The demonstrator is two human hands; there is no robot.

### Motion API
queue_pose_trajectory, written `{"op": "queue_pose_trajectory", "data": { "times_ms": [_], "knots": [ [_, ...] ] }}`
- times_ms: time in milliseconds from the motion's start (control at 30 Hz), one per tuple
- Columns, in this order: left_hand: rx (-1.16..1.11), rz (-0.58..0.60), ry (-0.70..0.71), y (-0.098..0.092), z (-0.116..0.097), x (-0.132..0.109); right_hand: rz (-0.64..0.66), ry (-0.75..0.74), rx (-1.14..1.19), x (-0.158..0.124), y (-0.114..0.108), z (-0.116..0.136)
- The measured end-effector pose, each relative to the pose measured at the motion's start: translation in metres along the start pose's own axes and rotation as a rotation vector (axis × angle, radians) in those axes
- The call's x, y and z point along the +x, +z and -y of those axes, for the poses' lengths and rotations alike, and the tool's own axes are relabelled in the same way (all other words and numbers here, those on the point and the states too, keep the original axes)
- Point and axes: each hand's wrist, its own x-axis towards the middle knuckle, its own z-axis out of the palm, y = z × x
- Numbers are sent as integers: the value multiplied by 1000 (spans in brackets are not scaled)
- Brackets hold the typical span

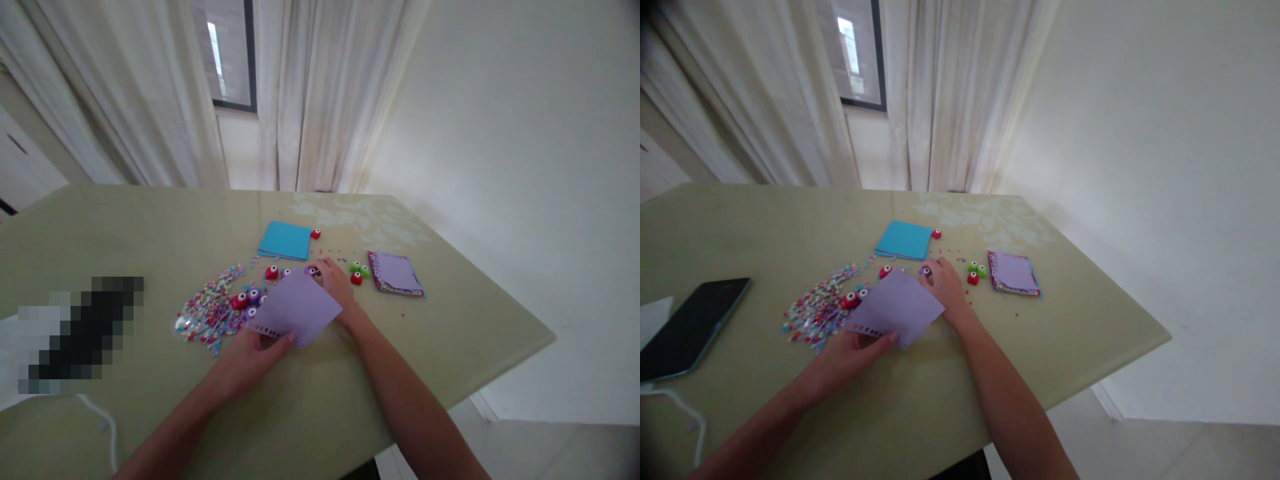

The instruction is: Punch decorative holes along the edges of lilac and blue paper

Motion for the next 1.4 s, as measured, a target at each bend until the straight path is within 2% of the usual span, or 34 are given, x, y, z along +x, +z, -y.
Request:
{"op": "queue_pose_trajectory", "data": {
  "times_ms": [133, 267, 333, 467, 567, 633, 733, 800, 900, 1033, 1200, 1400],
  "knots": [
    [111, 8, 73, 0, -4, -2, 56, -7, 71, -3, -1, 2],
    [108, -25, 116, 2, -4, -1, 146, -114, 332, -4, 9, 14],
    [81, -54, 120, 3, -3, -1, 116, -109, 421, -3, 14, 19],
    [4, -136, 101, 3, -4, 1, -82, 29, 580, -1, 9, 15],
    [-97, -231, 28, -2, -8, 3, -179, 148, 753, -2, -6, 10],
    [-143, -325, -18, -6, -9, 4, -185, 200, 931, -5, -18, 11],
    [-172, -492, -25, -14, -6, 5, -114, 229, 1205, -12, -29, 20],
    [-190, -565, -29, -17, -2, 6, -36, 243, 1306, -17, -29, 30],
    [-232, -603, -58, -17, 2, 6, 78, 243, 1349, -24, -18, 45],
    [-265, -617, -15, -15, -4, 4, 167, 229, 1336, -31, 0, 59],
    [-170, -629, -25, -15, -12, 2, 185, 239, 1346, -33, 5, 60],
    [-165, -628, -39, -17, -2, 4, 195, 208, 1316, -32, 2, 57]
  ]
}}
